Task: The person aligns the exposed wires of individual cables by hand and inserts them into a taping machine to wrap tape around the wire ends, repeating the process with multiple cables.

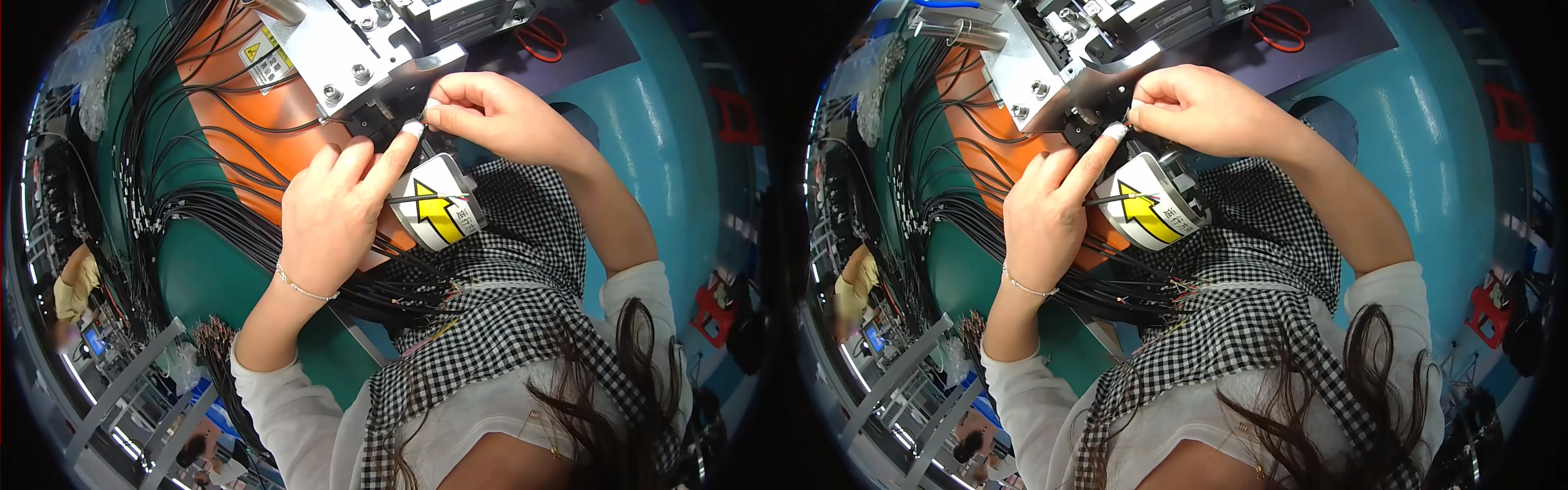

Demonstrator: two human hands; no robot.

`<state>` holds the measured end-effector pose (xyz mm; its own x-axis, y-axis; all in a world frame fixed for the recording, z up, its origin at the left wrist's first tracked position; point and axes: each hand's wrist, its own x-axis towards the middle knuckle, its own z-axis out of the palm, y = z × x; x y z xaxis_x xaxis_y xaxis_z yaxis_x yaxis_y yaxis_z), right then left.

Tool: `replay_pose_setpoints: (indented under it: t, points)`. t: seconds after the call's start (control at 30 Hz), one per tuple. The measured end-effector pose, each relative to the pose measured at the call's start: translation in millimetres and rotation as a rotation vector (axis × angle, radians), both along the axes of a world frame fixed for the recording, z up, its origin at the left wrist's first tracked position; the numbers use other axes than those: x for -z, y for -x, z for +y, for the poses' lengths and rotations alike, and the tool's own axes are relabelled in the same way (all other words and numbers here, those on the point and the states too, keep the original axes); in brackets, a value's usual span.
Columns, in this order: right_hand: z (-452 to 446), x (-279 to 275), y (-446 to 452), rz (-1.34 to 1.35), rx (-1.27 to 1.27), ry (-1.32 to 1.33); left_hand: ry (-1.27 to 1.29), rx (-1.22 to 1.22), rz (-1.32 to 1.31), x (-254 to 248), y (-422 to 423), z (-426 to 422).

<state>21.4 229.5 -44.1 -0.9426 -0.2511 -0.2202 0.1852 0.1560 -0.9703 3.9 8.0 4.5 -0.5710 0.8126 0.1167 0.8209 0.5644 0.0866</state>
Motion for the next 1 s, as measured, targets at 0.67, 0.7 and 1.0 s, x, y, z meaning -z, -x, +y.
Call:
replay_pose_setpoints:
  t: [0.67, 0.7, 1.0]
  points:
    - [-15.6, -9.2, -9.4, 0.087, 0.263, -0.147, 0.004, 0.035, 0.109, 6.0, 4.2, 0.3]
    - [-15.5, -7.5, -8.9, 0.086, 0.263, -0.148, 0.003, 0.035, 0.108, 5.4, 4.4, 1.5]
    - [-10.5, 2.1, -4.7, -0.100, 0.234, 0.106, -0.097, 0.054, -0.055, 1.7, 8.3, -19.4]
